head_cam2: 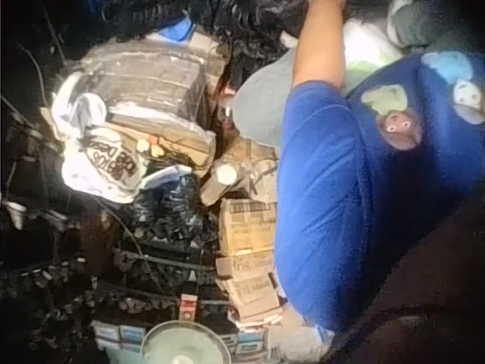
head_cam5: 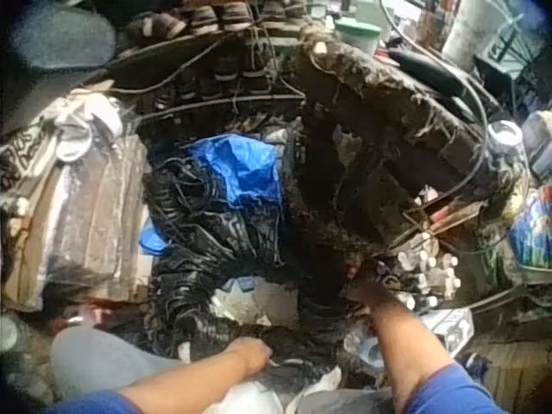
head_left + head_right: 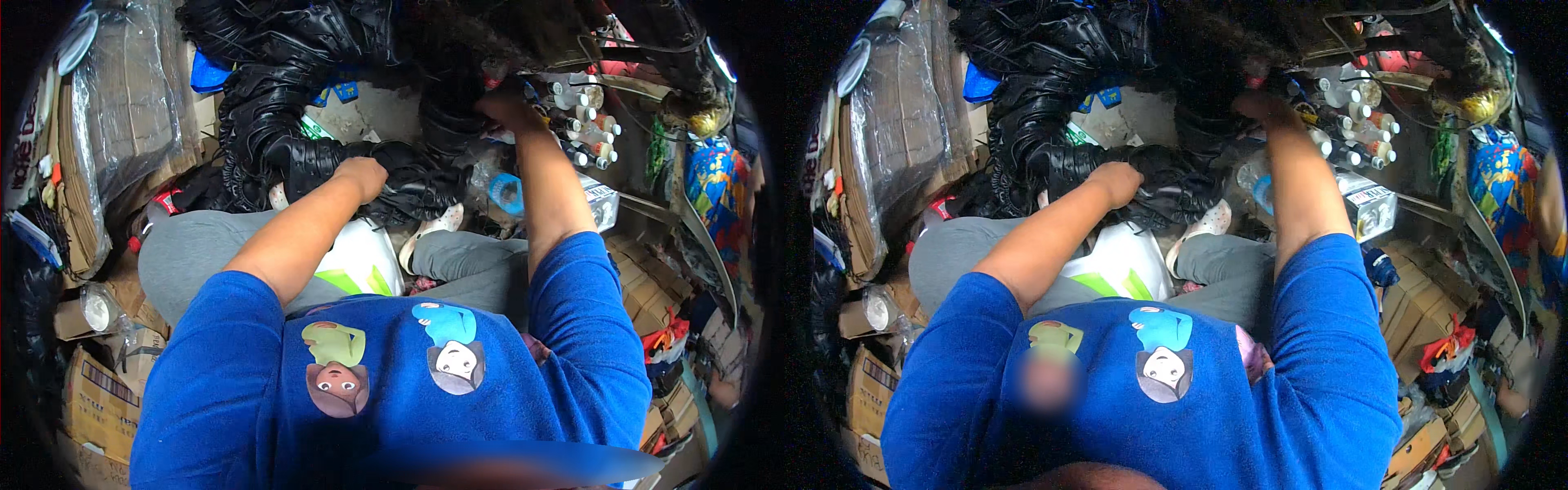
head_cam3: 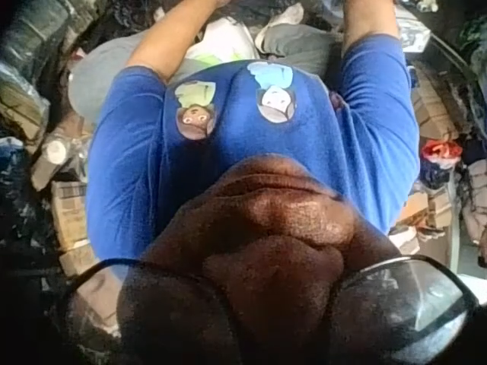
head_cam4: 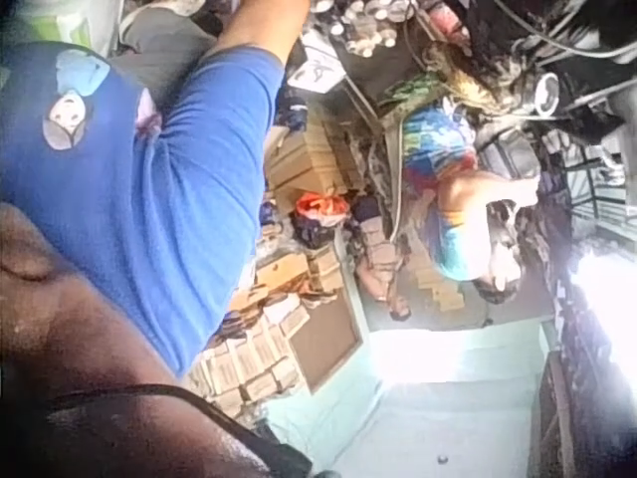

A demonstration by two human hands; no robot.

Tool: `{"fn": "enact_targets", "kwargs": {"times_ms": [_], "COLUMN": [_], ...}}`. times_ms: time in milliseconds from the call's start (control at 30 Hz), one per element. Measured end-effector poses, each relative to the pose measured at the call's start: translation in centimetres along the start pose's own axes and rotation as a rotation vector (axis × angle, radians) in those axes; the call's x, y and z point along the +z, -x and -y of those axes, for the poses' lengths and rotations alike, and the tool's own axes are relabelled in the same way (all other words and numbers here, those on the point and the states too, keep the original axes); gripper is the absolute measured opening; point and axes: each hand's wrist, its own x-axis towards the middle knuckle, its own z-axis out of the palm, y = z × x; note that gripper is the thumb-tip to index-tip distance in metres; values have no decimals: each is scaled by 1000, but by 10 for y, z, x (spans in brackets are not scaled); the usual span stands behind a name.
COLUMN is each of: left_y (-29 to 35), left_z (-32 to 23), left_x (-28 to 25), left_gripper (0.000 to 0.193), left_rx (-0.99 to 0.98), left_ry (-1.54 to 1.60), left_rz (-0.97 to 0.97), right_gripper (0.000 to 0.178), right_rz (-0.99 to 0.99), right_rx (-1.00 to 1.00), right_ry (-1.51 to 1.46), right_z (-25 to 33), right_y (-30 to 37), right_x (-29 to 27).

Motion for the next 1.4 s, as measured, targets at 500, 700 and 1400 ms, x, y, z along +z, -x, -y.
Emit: {"fn": "enact_targets", "kwargs": {"times_ms": [500, 700, 1400], "left_y": [-18, -19, -31], "left_z": [14, 11, 19], "left_x": [5, -1, -16], "left_gripper": [38, 34, 32], "left_rx": [61, 30, 85], "left_ry": [185, 288, 316], "left_rz": [-255, -303, -528], "right_gripper": [39, 46, 53], "right_rz": [1002, 1206, 1323], "right_rx": [-229, -445, -615], "right_ry": [-964, -1271, -1349], "right_z": [-43, -31, -53], "right_y": [191, 226, 241], "right_x": [73, 145, 167]}}
